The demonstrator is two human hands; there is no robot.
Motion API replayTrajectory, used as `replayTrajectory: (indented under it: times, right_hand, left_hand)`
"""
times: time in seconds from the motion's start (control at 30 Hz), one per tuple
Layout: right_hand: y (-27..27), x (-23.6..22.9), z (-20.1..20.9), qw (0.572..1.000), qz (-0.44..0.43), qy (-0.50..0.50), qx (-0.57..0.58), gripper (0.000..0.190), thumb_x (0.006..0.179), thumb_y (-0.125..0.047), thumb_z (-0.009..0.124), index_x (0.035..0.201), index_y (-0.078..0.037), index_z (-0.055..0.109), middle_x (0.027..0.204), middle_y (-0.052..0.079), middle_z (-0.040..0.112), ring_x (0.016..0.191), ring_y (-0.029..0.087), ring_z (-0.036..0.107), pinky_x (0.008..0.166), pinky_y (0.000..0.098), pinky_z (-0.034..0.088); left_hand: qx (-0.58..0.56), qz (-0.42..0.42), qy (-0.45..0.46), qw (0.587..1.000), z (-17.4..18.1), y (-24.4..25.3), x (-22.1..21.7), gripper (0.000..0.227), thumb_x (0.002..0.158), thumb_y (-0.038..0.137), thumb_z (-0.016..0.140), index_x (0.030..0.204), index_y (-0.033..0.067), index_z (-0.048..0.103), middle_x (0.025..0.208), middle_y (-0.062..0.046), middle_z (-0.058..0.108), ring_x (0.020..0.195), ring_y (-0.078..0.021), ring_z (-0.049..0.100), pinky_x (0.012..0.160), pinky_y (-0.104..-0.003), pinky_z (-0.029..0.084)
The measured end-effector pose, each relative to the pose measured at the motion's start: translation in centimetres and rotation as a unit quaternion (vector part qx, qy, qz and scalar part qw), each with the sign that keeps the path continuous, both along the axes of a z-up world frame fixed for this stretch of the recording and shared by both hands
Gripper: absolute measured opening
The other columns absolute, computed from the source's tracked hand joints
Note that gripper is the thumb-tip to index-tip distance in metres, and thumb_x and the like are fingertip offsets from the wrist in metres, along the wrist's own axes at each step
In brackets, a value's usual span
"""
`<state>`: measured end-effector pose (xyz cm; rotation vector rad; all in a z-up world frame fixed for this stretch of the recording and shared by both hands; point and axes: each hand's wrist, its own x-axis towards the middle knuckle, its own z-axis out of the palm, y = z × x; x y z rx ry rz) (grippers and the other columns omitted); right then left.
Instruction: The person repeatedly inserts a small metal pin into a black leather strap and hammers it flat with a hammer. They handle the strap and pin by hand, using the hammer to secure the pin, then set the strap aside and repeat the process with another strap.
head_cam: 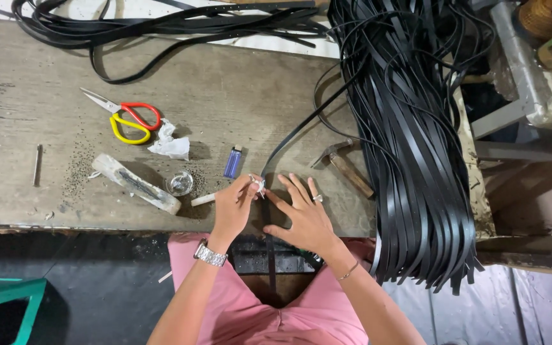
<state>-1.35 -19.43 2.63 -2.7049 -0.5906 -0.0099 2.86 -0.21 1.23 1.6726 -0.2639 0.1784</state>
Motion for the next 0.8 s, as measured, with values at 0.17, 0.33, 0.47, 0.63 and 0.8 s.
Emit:
replayTrajectory:
  times: [0.17,0.33,0.47,0.63,0.8]
  right_hand:
    - [-0.1,0.1,-1.1,0.999,-0.006,-0.024,-0.026,0.082,0.085,-0.076,0.06,0.151,-0.029,0.049,0.161,0.012,0.035,0.154,0.032,0.025,0.126,0.0594,0.011]
    - [-2.1,0.3,-0.6,0.971,-0.062,-0.217,0.082,0.056,0.084,-0.038,0.077,0.133,-0.015,0.066,0.14,0.016,0.058,0.137,0.039,0.05,0.116,0.0559,0.034]
    - [-9.4,2.5,-3.8,0.909,-0.32,-0.226,-0.144,0.06,0.084,-0.042,0.072,0.136,-0.014,0.063,0.128,0.009,0.056,0.118,0.032,0.05,0.091,0.0543,0.044]
    - [-11.8,2.2,-4.1,0.895,-0.286,-0.201,-0.276,0.035,0.095,-0.04,0.061,0.121,-0.018,0.064,0.106,0.001,0.059,0.103,0.023,0.058,0.082,0.0424,0.048]
    - [-11.1,2.0,-2.1,0.942,-0.31,-0.058,-0.116,0.033,0.103,-0.037,0.048,0.122,-0.011,0.055,0.112,0.012,0.06,0.067,0.04,0.072,0.067,0.0525,0.059]
  left_hand:
    - [0.091,0.002,-0.101,0.991,-0.3,-0.6,-0.2,0.016,0.1,0.025,0.066,0.103,0.0155,0.078,0.079,-0.007,0.078,0.072,-0.0237,0.077,0.069,-0.032,0.061]
    - [0.094,-0.045,-0.078,0.992,-0.6,-0.1,-0.3,0.015,0.1,0.023,0.066,0.102,0.0172,0.079,0.07,-0.008,0.07,0.062,-0.0194,0.069,0.063,-0.032,0.056]
    - [0.072,-0.064,-0.085,0.992,-1.0,0.6,0.1,0.014,0.099,0.021,0.068,0.104,0.0138,0.079,0.067,-0.012,0.067,0.059,-0.022,0.066,0.061,-0.033,0.054]
    - [0.056,-0.078,-0.088,0.992,-1.9,0.6,0.2,0.015,0.099,0.019,0.068,0.107,0.0151,0.08,0.065,-0.01,0.062,0.056,-0.0173,0.061,0.059,-0.031,0.051]
    - [0.03,-0.09,-0.084,0.992,-1.1,0.4,-0.1,0.016,0.101,0.018,0.066,0.11,0.0117,0.079,0.066,-0.01,0.06,0.058,-0.0155,0.056,0.059,-0.031,0.049]
